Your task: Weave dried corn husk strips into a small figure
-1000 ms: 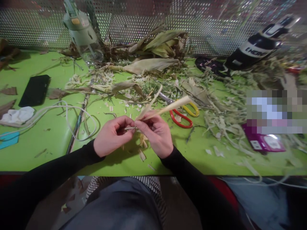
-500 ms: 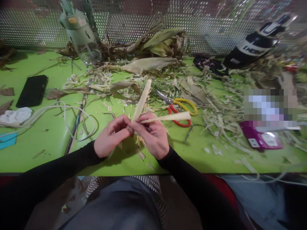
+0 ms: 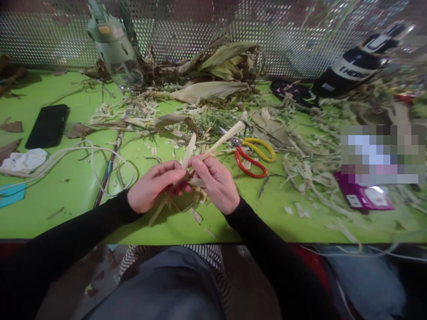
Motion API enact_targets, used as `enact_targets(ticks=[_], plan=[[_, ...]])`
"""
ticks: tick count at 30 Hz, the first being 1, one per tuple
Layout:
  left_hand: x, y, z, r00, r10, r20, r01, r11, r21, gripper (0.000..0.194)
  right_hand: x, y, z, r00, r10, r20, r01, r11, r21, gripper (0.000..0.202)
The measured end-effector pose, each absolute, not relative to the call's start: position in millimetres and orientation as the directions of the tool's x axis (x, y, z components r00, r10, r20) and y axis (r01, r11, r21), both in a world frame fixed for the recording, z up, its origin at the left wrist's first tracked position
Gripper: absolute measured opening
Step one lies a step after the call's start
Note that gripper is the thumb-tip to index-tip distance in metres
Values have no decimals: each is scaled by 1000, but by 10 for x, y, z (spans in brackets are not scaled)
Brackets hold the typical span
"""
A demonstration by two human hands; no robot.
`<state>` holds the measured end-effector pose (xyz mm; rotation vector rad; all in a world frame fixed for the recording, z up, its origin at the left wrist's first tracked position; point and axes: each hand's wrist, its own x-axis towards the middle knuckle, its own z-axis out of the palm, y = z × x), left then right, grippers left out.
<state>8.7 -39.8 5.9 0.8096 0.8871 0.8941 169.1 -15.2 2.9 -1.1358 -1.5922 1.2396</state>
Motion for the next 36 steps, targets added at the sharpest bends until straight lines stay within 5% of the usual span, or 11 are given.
enact_targets(ticks=[6, 11, 14, 21, 24, 29, 33, 36], plan=[[107, -404, 40, 245, 925, -290, -190, 339, 921, 18, 1680, -120, 11, -246, 956, 159, 372, 245, -895, 39], [71, -378, 69, 293, 911, -291, -347, 385, 855, 17, 1732, -99, 69, -315, 946, 80, 397, 208, -894, 41], [49, -358, 105, 248, 922, -297, -404, 377, 833, 21, 1769, -85, 81, -336, 926, 172, 432, 314, -846, 34], [29, -355, 118, 214, 943, -257, -464, 329, 822, 15, 1788, -44, 29, -311, 597, 739, 615, 719, -322, 12], [24, -352, 111, 200, 952, -233, -463, 302, 833, 13, 1767, -81, 8, -409, 472, 781, 562, 805, -192, 17], [28, -350, 114, 176, 965, -195, -489, 258, 833, 9, 1703, -195, 2, -678, 346, 649, 477, 878, 30, 23], [39, -337, 99, 190, 963, -190, -444, 257, 858, 11, 1679, -228, 21, -677, 278, 681, 393, 919, 15, 15], [41, -320, 77, 202, 962, -187, -387, 253, 886, 12, 1679, -208, 19, -542, 359, 760, 444, 890, -104, 12]])
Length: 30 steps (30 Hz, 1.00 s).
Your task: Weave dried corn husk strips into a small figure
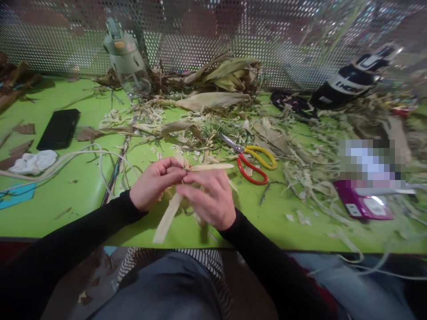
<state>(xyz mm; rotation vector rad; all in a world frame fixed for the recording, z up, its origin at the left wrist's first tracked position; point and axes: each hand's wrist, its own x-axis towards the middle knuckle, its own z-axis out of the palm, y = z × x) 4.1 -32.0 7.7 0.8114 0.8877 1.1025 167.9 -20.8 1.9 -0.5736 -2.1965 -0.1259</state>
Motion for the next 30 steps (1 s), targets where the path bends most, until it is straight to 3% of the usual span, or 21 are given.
enact_targets(ticks=[3, 7, 14, 19, 23, 27, 30], plan=[[41, -317, 65, 220, 965, -141, -334, 211, 919, 8, 1672, -181, -9, -361, 559, 746, 499, 792, -352, 8], [44, -338, 63, 173, 982, -80, -186, 112, 976, 8, 1651, -182, -51, -294, 774, 561, 478, 627, -615, 6], [24, -353, 25, 164, 985, 56, 46, -64, 997, 18, 1660, -200, -83, -284, 836, 469, 419, 549, -723, 5], [0, -340, 8, 184, 976, 118, 110, -140, 984, 19, 1668, -206, -65, -275, 872, 405, 388, 486, -783, 7], [-15, -332, 48, 105, 993, 56, 4, -57, 998, 16, 1665, -204, -26, -317, 825, 467, 453, 565, -690, 9], [-41, -305, 86, 28, 1000, -13, -35, 14, 999, 19, 1669, -201, -26, -447, 678, 584, 611, 708, -354, 13], [-67, -280, 93, 15, 999, -29, 22, 29, 999, 18, 1671, -211, -44, -499, 617, 608, 682, 713, -163, 16]])
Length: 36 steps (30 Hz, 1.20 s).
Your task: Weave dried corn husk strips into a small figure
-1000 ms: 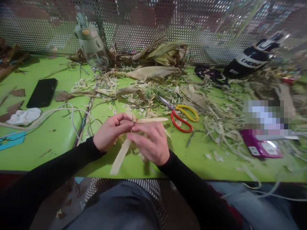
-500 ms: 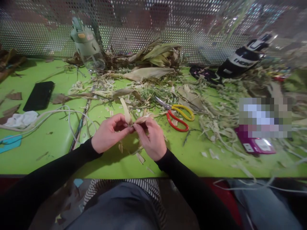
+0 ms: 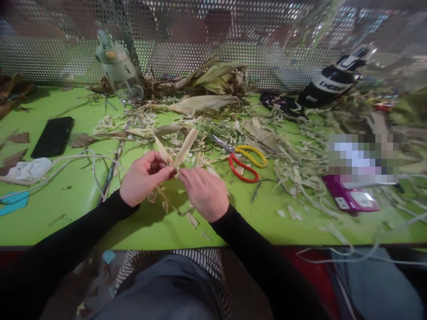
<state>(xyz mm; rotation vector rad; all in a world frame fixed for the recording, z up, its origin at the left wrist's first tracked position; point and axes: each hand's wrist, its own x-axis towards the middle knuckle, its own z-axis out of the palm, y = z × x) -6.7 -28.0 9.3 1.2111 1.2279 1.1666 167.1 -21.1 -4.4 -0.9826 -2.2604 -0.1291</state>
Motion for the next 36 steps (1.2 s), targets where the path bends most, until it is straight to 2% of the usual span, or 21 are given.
enact_targets(ticks=[5, 8, 10, 13, 17, 21, 26, 30, 33, 36], plan=[[-118, -243, 92, -35, 999, 5, 151, 1, 989, 16, 1671, -238, -25, -534, 575, 620, 708, 705, -44, 14], [-132, -236, 78, -27, 997, 71, 320, -59, 946, 14, 1676, -240, -3, -589, 511, 625, 661, 750, 9, 11], [-127, -243, 66, 41, 992, 116, 452, -122, 884, 12, 1681, -232, 5, -605, 481, 634, 634, 773, 18, 10], [-107, -267, 52, 200, 969, 145, 532, -232, 814, 8, 1689, -212, 3, -555, 518, 651, 641, 765, -62, 9], [-80, -294, 54, 305, 948, 95, 483, -240, 842, 4, 1698, -193, -5, -466, 602, 649, 641, 735, -221, 7], [-73, -302, 65, 296, 954, 43, 494, -191, 848, 4, 1701, -198, -12, -385, 649, 656, 660, 691, -296, 4], [-75, -297, 57, 322, 947, -5, 483, -160, 861, 4, 1706, -210, -31, -370, 663, 650, 643, 689, -336, 12], [-69, -298, 52, 337, 941, -32, 460, -135, 878, 4, 1700, -220, -36, -308, 713, 630, 599, 660, -454, 23], [-68, -298, 47, 345, 937, -52, 388, -92, 917, 8, 1688, -229, -26, -282, 753, 595, 557, 633, -537, 27], [-71, -292, 40, 376, 923, -82, 240, -11, 971, 16, 1682, -226, -14, -246, 798, 551, 503, 591, -631, 29]])
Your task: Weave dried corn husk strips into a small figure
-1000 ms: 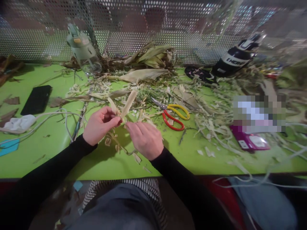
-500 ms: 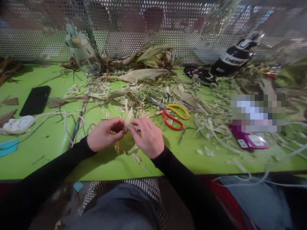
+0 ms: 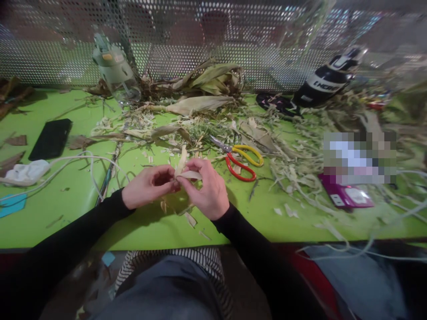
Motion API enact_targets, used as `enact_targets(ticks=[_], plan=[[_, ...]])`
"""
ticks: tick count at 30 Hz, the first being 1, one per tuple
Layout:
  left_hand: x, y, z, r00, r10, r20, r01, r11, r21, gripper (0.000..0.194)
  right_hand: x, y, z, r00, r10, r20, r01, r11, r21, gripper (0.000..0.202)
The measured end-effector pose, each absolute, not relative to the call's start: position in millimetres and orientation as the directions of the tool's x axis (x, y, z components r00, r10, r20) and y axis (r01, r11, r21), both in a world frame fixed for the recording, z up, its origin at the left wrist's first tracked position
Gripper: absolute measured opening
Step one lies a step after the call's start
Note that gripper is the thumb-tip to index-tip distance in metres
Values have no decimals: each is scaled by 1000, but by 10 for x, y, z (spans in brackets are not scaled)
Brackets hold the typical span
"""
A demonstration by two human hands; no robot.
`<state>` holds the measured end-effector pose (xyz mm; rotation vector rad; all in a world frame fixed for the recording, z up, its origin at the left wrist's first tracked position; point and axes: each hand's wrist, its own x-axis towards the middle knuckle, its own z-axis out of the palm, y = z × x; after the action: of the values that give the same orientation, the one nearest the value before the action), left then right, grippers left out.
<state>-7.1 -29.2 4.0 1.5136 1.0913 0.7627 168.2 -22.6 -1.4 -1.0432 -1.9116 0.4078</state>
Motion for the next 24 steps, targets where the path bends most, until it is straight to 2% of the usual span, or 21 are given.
enact_targets(ticks=[5, 10, 14, 20, 24], plan=[[-67, -280, 52, 351, 929, -120, 22, 120, 993, 21, 1718, -171, -7, -209, 891, 404, 400, 455, -796, 33], [-50, -290, 95, 320, 945, -65, -94, 100, 991, 13, 1774, -115, -3, -306, 933, 188, 211, 260, -942, 31], [-30, -298, 106, 368, 928, -63, -100, 107, 989, 13, 1772, -96, -18, -377, 925, 56, 120, 109, -987, 28], [-16, -297, 72, 366, 929, -56, -103, 100, 990, 17, 1749, -75, -57, -325, 945, -31, -154, -85, -984, 33], [-35, -302, 12, 364, 931, -4, -8, 7, 1000, 16, 1736, -89, -19, -366, 927, -81, -189, -159, -969, 24]])
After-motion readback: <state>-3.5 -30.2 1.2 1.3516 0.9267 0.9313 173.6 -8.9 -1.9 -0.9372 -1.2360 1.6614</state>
